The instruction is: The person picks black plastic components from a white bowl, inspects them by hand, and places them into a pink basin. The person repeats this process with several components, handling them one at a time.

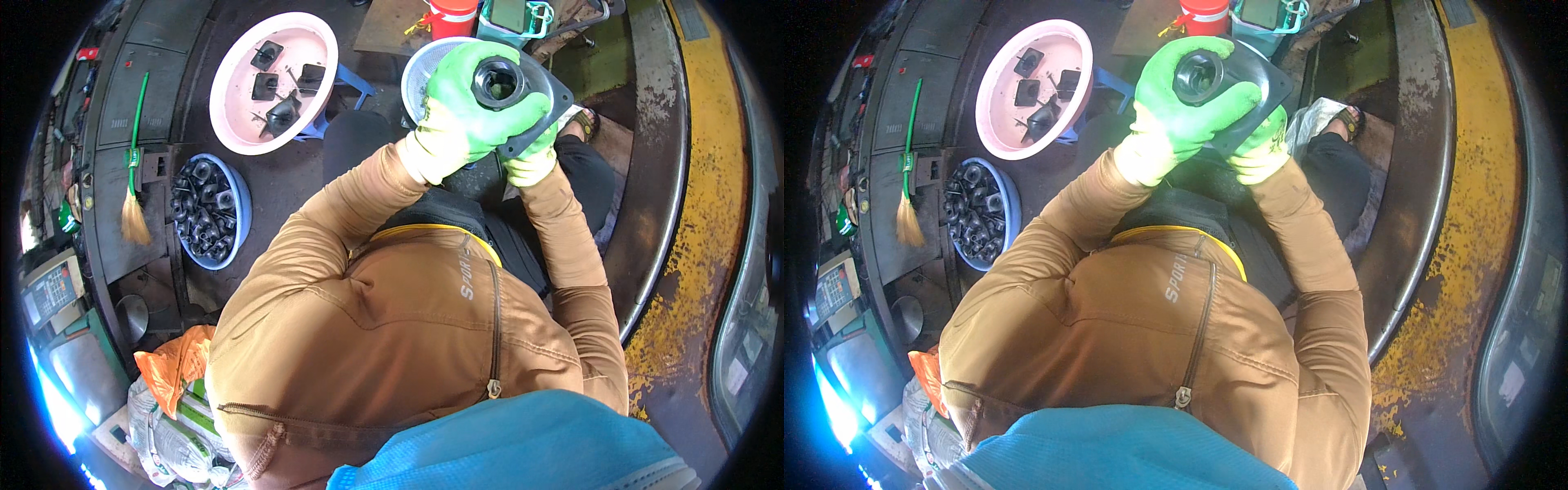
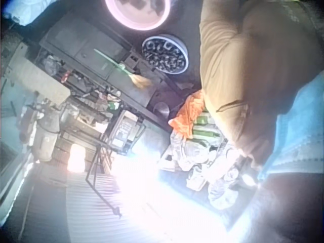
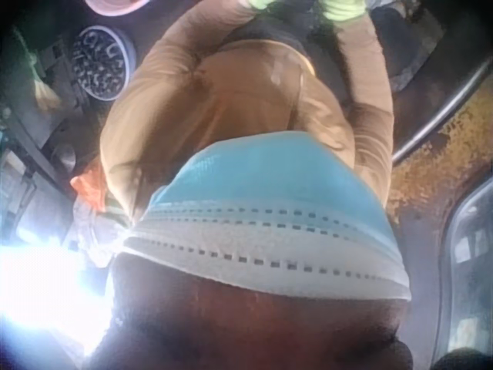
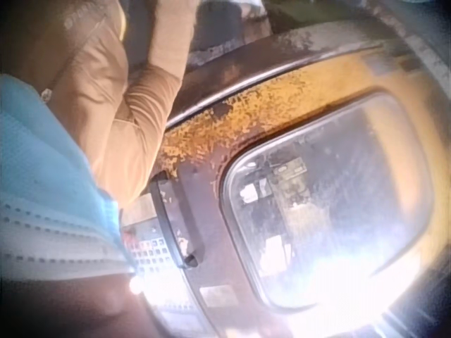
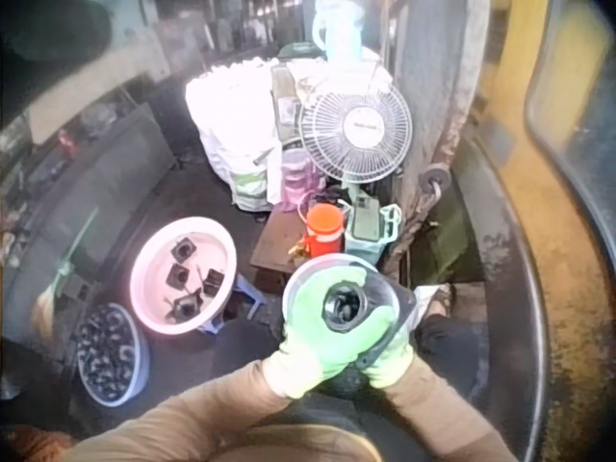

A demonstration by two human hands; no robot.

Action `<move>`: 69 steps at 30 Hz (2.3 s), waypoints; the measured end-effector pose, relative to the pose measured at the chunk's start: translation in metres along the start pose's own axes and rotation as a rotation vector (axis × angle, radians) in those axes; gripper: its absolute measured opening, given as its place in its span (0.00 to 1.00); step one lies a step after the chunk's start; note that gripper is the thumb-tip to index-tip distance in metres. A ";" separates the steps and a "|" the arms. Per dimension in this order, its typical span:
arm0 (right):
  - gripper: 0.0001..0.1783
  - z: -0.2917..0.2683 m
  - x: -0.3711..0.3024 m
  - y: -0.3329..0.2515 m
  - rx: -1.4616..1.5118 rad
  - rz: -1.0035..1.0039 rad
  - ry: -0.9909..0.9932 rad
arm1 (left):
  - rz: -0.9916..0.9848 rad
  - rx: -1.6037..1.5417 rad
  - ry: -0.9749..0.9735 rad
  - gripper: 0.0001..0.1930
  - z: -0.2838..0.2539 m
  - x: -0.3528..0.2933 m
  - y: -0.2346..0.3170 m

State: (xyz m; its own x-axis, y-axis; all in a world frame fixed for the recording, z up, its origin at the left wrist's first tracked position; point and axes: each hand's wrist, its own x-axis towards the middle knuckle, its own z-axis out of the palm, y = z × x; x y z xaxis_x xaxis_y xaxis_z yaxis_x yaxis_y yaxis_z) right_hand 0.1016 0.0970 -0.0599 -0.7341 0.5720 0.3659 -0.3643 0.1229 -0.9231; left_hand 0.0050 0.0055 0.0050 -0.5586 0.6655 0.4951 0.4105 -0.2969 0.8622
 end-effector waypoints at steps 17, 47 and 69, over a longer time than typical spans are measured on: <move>0.32 -0.016 -0.002 -0.033 -0.022 0.221 -0.382 | -0.139 -0.207 -0.616 0.25 -0.033 0.027 0.005; 0.29 -0.028 0.002 -0.021 -0.554 -0.036 -0.146 | 0.038 -0.247 -0.338 0.23 0.000 0.022 -0.006; 0.35 -0.015 0.010 -0.029 0.072 0.120 -0.287 | 0.266 -0.243 -1.083 0.37 -0.033 0.073 -0.013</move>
State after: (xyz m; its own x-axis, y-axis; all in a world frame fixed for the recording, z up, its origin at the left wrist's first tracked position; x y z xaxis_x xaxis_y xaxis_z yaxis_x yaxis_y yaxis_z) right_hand 0.1136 0.1110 -0.0314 -0.9021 0.3257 0.2831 -0.2979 0.0046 -0.9546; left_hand -0.0646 0.0357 0.0340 0.4890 0.7676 0.4144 0.2067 -0.5635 0.7999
